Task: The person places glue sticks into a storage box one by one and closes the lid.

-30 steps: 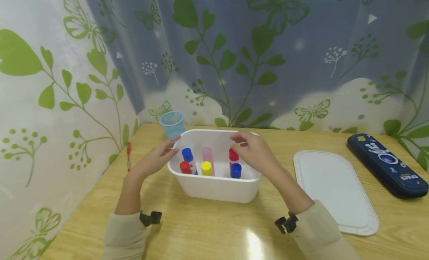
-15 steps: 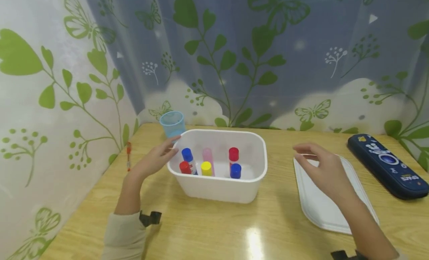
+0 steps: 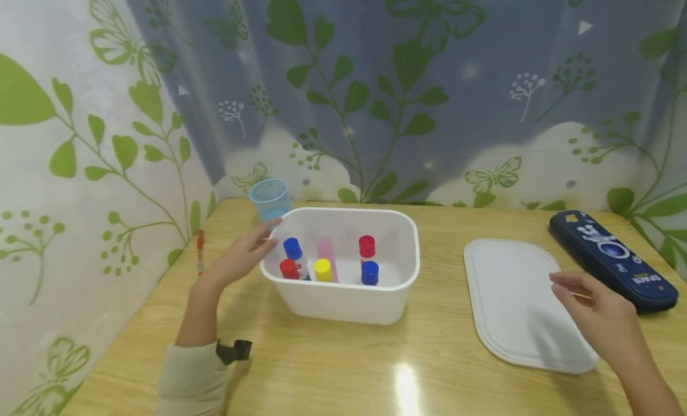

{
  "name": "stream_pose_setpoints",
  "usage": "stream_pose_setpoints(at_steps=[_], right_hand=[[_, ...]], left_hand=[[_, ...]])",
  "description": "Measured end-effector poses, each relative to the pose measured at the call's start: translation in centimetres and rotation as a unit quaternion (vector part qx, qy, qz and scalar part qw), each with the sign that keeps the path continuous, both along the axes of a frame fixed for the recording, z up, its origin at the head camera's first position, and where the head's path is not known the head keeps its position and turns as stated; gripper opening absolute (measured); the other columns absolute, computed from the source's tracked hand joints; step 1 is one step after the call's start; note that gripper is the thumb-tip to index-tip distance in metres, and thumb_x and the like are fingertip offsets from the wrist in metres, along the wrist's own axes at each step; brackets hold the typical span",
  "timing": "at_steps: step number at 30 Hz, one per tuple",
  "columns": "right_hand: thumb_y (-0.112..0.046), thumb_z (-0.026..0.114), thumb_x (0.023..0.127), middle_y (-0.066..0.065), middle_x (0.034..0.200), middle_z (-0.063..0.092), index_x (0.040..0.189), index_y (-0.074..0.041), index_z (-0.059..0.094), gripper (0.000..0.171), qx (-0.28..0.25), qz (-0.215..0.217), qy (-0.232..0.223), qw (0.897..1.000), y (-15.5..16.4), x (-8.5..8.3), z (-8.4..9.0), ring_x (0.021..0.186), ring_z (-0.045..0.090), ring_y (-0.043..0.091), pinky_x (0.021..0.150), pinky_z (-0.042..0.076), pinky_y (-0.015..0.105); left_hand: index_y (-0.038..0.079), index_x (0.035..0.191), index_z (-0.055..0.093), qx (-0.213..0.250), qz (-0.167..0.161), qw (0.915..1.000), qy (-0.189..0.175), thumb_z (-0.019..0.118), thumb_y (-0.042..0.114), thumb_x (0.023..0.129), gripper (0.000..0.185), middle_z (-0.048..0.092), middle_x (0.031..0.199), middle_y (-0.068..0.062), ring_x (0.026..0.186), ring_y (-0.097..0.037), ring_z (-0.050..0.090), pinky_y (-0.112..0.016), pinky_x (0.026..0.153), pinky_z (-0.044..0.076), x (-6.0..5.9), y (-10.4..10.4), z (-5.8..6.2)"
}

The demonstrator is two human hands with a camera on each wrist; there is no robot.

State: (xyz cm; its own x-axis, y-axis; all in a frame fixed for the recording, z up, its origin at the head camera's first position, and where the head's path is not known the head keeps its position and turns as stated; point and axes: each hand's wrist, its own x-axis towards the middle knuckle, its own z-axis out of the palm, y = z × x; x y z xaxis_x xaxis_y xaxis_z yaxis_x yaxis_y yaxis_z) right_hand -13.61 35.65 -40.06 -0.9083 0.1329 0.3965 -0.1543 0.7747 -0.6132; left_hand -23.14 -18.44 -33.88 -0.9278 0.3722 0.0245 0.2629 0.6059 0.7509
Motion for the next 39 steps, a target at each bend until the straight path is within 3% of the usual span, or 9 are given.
stream_pose_setpoints(at_steps=[3,5,10,15,20,23,28,35,39], right_hand=[[-0.015,0.058,0.092,-0.029,0.094,0.049,0.104,-0.014,0.06,0.012,-0.005,-0.016,0.014,1.0,2.6,-0.8,-2.4,0.082,0.038,-0.024,0.061,0.033,0.0],[-0.016,0.058,0.092,-0.023,0.095,0.054,0.104,-0.013,0.059,0.012,-0.011,-0.023,0.011,1.0,3.7,-0.9,-3.5,0.081,0.036,-0.024,0.06,0.033,0.001],[-0.006,0.056,0.091,-0.034,0.087,0.049,0.094,-0.008,0.061,0.006,-0.061,-0.017,0.016,0.998,4.7,0.0,-4.6,0.078,0.037,-0.025,0.058,0.034,0.0],[0.002,0.057,0.088,-0.039,0.081,0.045,0.085,-0.038,0.056,0.04,-0.097,-0.005,0.014,0.995,4.7,0.8,-4.7,0.073,0.042,-0.022,0.055,0.036,0.002],[-0.009,0.063,0.087,-0.038,0.081,0.042,0.088,-0.011,0.066,0.003,-0.015,-0.014,-0.042,0.999,5.5,0.6,-5.4,0.071,0.037,-0.022,0.054,0.035,0.009],[-0.016,0.064,0.087,-0.037,0.081,0.04,0.096,0.007,0.061,0.025,0.006,-0.026,-0.077,0.997,6.0,0.5,-5.9,0.071,0.035,-0.022,0.054,0.035,0.012],[-0.018,0.064,0.088,-0.03,0.079,0.047,0.101,0.011,0.06,0.032,0.006,-0.033,-0.103,0.994,6.2,0.5,-6.4,0.069,0.037,-0.019,0.054,0.037,0.013],[-0.009,0.064,0.085,0.014,0.083,0.061,0.103,0.01,0.06,0.026,0.062,-0.036,-0.122,0.99,5.8,0.6,-5.5,0.065,0.045,0.0,0.051,0.036,0.017],[-0.002,0.064,0.083,0.016,0.084,0.061,0.101,0.009,0.062,0.021,0.069,-0.033,-0.11,0.991,5.6,0.7,-5.4,0.064,0.044,-0.003,0.051,0.036,0.016]], left_hand=[[0.016,0.147,0.023,0.003,-0.003,1.0,0.001,0.04,0.033,0.099,0.053,0.04,0.136,-0.018,0.12,-0.033,0.043,-0.052,0.093,0.038,0.0,0.0,-0.1],[0.016,0.147,0.023,0.008,-0.004,1.0,0.0,0.04,0.033,0.099,0.053,0.04,0.135,-0.019,0.12,-0.034,0.042,-0.052,0.093,0.038,0.0,0.0,-0.2],[0.015,0.147,0.023,0.013,-0.008,0.9999,0.0,0.04,0.032,0.099,0.053,0.041,0.134,-0.019,0.12,-0.034,0.043,-0.051,0.093,0.038,0.0,0.0,-0.2],[0.014,0.147,0.023,0.011,-0.01,0.9999,0.002,0.041,0.03,0.1,0.053,0.04,0.135,-0.02,0.119,-0.035,0.043,-0.052,0.092,0.038,0.0,-0.1,-0.3],[0.014,0.147,0.022,0.013,-0.012,0.9998,0.002,0.041,0.031,0.099,0.054,0.039,0.135,-0.021,0.119,-0.036,0.043,-0.052,0.092,0.038,-0.1,-0.1,-0.3],[0.015,0.147,0.023,0.008,-0.009,0.9999,0.002,0.041,0.031,0.099,0.053,0.041,0.134,-0.02,0.118,-0.035,0.044,-0.052,0.092,0.039,-0.1,-0.1,-0.3],[0.015,0.146,0.024,0.001,-0.008,1.0,0.004,0.041,0.03,0.099,0.053,0.042,0.132,-0.021,0.117,-0.035,0.045,-0.052,0.092,0.039,-0.1,0.1,-0.1],[0.016,0.147,0.024,0.008,-0.006,0.9999,-0.003,0.042,0.031,0.099,0.053,0.039,0.135,-0.02,0.119,-0.035,0.043,-0.052,0.092,0.038,-0.3,0.0,-0.3],[0.016,0.147,0.023,0.01,-0.007,0.9999,-0.003,0.042,0.031,0.099,0.053,0.039,0.135,-0.02,0.12,-0.035,0.042,-0.052,0.092,0.039,-0.1,0.1,-0.2]])
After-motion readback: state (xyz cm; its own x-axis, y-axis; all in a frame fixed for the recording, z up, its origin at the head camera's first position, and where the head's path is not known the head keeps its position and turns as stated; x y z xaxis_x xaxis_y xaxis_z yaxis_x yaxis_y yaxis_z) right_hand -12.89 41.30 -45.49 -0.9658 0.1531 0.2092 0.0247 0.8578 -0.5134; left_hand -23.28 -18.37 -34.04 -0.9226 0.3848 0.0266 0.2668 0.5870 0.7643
